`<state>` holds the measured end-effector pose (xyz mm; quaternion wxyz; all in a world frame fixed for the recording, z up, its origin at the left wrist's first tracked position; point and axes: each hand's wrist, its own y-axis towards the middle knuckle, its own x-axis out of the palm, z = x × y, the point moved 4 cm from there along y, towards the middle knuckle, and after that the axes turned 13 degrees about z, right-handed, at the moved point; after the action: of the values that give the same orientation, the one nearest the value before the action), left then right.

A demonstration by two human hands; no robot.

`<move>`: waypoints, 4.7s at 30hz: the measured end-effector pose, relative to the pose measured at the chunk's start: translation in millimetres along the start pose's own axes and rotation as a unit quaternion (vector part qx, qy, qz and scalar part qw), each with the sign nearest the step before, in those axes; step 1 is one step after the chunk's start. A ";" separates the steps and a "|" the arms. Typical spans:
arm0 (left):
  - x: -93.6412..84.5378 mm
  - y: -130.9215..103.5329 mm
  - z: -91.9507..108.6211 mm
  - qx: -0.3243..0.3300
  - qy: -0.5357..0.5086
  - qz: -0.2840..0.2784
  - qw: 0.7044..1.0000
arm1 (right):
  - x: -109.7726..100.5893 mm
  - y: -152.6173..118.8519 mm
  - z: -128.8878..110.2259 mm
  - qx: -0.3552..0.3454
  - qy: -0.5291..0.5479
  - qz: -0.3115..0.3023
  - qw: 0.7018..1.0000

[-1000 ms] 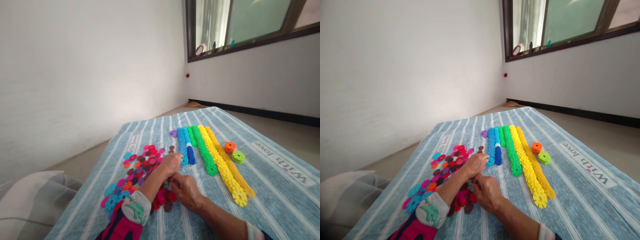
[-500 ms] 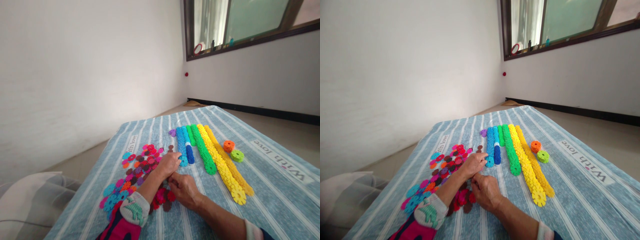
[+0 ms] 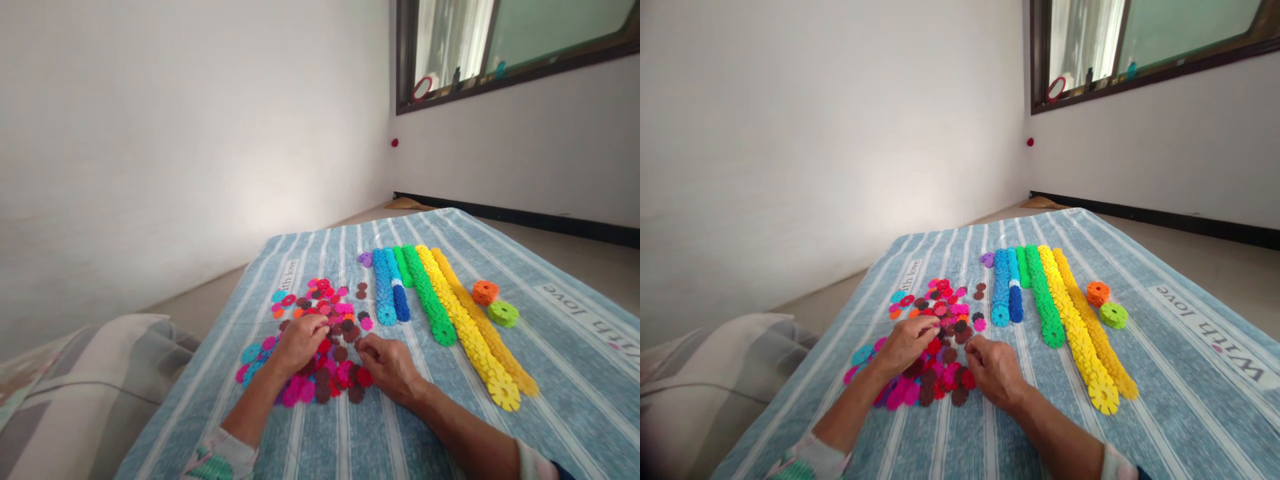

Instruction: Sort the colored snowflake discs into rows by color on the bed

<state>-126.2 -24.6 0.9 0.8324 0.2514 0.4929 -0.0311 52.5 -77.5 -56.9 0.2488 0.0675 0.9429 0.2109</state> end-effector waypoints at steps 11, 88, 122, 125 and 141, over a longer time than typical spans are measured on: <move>-18.9 -34.2 -50.1 -0.100 -0.044 0.120 0.987 | -1.3 -5.0 2.4 0.010 -0.001 -0.008 1.000; -17.3 -29.8 -130.9 -0.396 -0.340 0.262 0.812 | 8.4 12.8 -32.2 -0.108 -0.128 -0.032 0.985; -16.1 -25.9 -129.7 -0.395 -0.327 0.233 0.827 | 34.4 0.4 -54.2 -0.206 -0.155 -0.121 0.959; -15.7 -25.9 -129.9 -0.391 -0.328 0.238 0.827 | 24.1 3.7 -46.5 -0.195 -0.135 -0.061 0.970; -17.5 -23.3 -129.5 -0.380 -0.319 0.238 0.835 | 10.4 8.0 -17.6 -0.163 -0.165 0.002 0.973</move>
<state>-246.3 9.8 -43.7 0.9552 0.0009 0.0981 0.2792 34.9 -74.3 -44.2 0.4078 0.0620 0.8418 0.3480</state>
